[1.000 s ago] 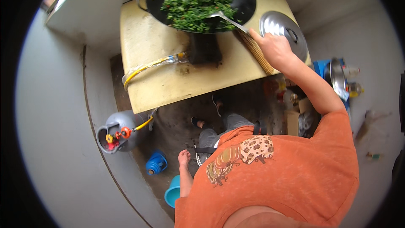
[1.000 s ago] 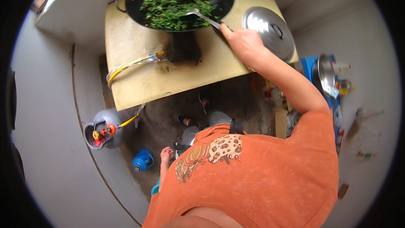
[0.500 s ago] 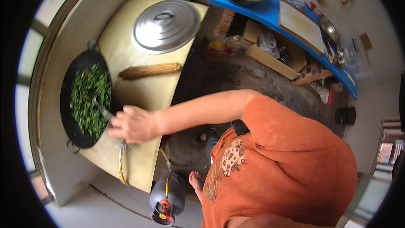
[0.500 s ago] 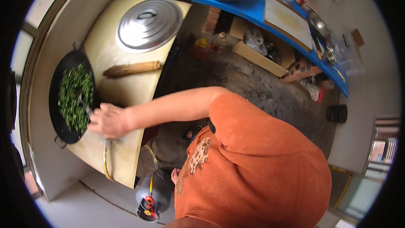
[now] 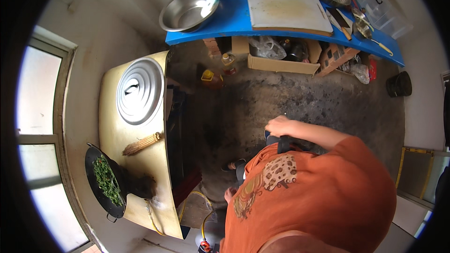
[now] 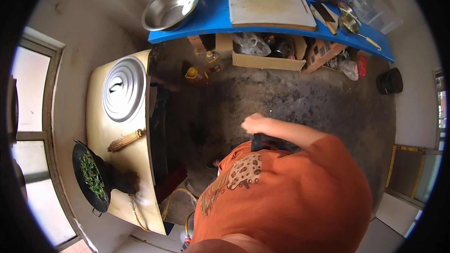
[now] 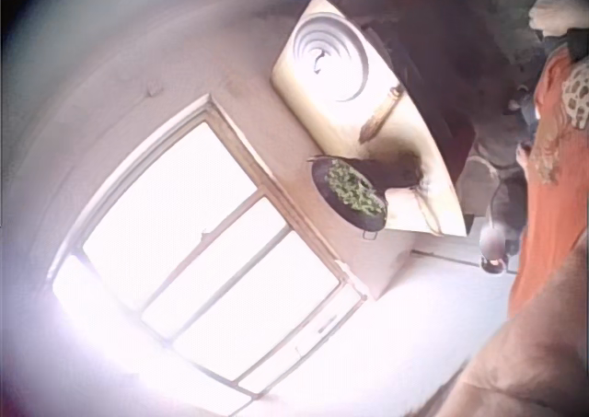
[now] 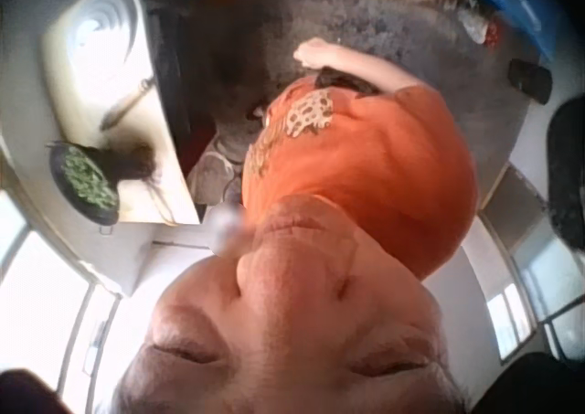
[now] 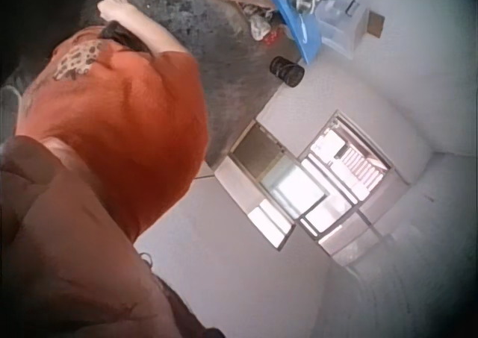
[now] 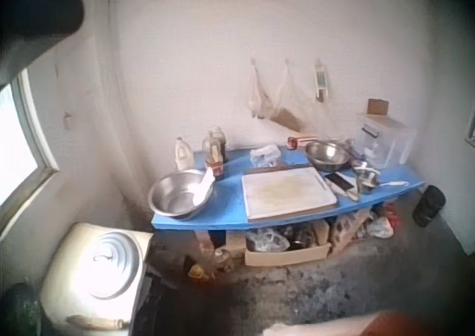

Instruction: The person chops garlic cloves on a cutting board using a cleaver, then adds the chopped garlic to a wok containing green vegetables and stirs the mixture. The person also rinses the cutting board in a blue basin.

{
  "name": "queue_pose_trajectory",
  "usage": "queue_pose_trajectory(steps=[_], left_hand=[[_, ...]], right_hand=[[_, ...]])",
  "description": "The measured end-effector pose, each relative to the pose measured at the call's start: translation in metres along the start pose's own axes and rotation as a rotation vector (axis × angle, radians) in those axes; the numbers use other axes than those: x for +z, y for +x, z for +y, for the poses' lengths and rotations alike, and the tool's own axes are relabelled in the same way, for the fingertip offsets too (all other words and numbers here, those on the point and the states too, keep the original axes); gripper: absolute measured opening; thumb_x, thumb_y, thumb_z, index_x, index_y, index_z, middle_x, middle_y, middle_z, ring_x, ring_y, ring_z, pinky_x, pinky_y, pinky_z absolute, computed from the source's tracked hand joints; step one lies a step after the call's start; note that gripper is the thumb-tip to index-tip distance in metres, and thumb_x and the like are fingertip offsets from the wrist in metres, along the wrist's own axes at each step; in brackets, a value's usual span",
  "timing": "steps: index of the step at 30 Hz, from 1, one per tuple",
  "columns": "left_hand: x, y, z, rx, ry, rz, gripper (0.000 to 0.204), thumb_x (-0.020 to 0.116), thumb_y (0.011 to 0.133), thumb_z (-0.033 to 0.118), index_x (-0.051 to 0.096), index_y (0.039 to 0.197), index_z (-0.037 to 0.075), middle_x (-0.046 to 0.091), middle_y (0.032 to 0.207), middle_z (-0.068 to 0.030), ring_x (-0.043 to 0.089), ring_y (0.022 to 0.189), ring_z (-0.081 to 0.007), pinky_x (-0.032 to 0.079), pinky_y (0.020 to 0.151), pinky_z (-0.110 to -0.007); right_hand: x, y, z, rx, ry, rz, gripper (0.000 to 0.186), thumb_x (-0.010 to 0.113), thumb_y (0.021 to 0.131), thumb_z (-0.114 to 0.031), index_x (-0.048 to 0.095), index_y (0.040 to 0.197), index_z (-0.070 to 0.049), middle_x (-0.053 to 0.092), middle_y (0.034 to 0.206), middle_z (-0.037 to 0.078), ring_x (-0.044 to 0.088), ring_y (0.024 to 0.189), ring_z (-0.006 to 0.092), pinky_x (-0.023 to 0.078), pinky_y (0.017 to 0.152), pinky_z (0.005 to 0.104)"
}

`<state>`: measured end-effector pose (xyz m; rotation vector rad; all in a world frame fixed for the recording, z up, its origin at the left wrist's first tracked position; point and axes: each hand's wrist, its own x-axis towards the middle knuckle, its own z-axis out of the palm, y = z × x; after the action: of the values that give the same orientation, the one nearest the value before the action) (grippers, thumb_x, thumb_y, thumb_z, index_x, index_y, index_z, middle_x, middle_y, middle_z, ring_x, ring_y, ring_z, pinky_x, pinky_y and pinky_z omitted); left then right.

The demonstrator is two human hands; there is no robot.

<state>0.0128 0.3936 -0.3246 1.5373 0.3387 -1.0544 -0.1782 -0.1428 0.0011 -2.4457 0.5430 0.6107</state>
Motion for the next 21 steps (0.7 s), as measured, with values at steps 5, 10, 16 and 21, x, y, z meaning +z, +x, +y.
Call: queue_pose_trajectory(steps=[5, 10, 16, 21], left_hand=[[0.201, 0.028, 0.129, 0.594, 1.012, -0.129, 0.023, 0.059, 0.086, 0.025, 0.066, 0.090, 0.003, 0.067, 0.080, -0.0133, 0.066, 0.077, -0.0209, 0.052, 0.070, -0.036], [0.391, 0.023, 0.264, 0.996, 1.045, -0.278, 0.027, 0.053, 0.093, 0.016, 0.060, 0.115, 0.002, 0.064, 0.110, -0.0188, 0.062, 0.104, -0.0344, 0.049, 0.090, -0.038], [0.608, 0.021, 0.413, 1.508, 1.153, -0.557, 0.048, 0.046, 0.098, 0.019, 0.036, 0.140, -0.002, 0.039, 0.143, -0.0230, 0.039, 0.132, -0.0361, 0.032, 0.108, -0.040], [0.732, 0.121, 0.488, 1.643, 1.320, -0.398, 0.058, 0.044, 0.098, 0.036, 0.032, 0.144, 0.004, 0.034, 0.148, -0.0196, 0.035, 0.136, -0.0346, 0.031, 0.108, -0.047]], right_hand=[[-0.028, -0.093, 0.075, 0.410, 0.143, 0.073, 0.026, 0.059, 0.090, -0.022, 0.063, 0.110, -0.006, 0.063, 0.108, 0.017, 0.060, 0.103, 0.0343, 0.048, 0.086, 0.0459], [-0.008, -0.109, 0.125, 0.444, 0.531, 0.190, 0.029, 0.052, 0.095, -0.022, 0.061, 0.117, -0.004, 0.063, 0.115, 0.017, 0.061, 0.104, 0.0328, 0.049, 0.090, 0.0440], [-0.026, -0.077, 0.154, 0.166, 2.089, 0.280, 0.047, 0.041, 0.102, -0.032, 0.050, 0.127, 0.007, 0.058, 0.123, 0.020, 0.056, 0.116, 0.0290, 0.045, 0.100, 0.0416], [-0.074, 0.017, 0.189, 0.012, 2.614, 0.030, 0.051, 0.037, 0.102, -0.034, 0.048, 0.129, 0.007, 0.054, 0.129, 0.021, 0.051, 0.124, 0.0336, 0.041, 0.105, 0.0435]])
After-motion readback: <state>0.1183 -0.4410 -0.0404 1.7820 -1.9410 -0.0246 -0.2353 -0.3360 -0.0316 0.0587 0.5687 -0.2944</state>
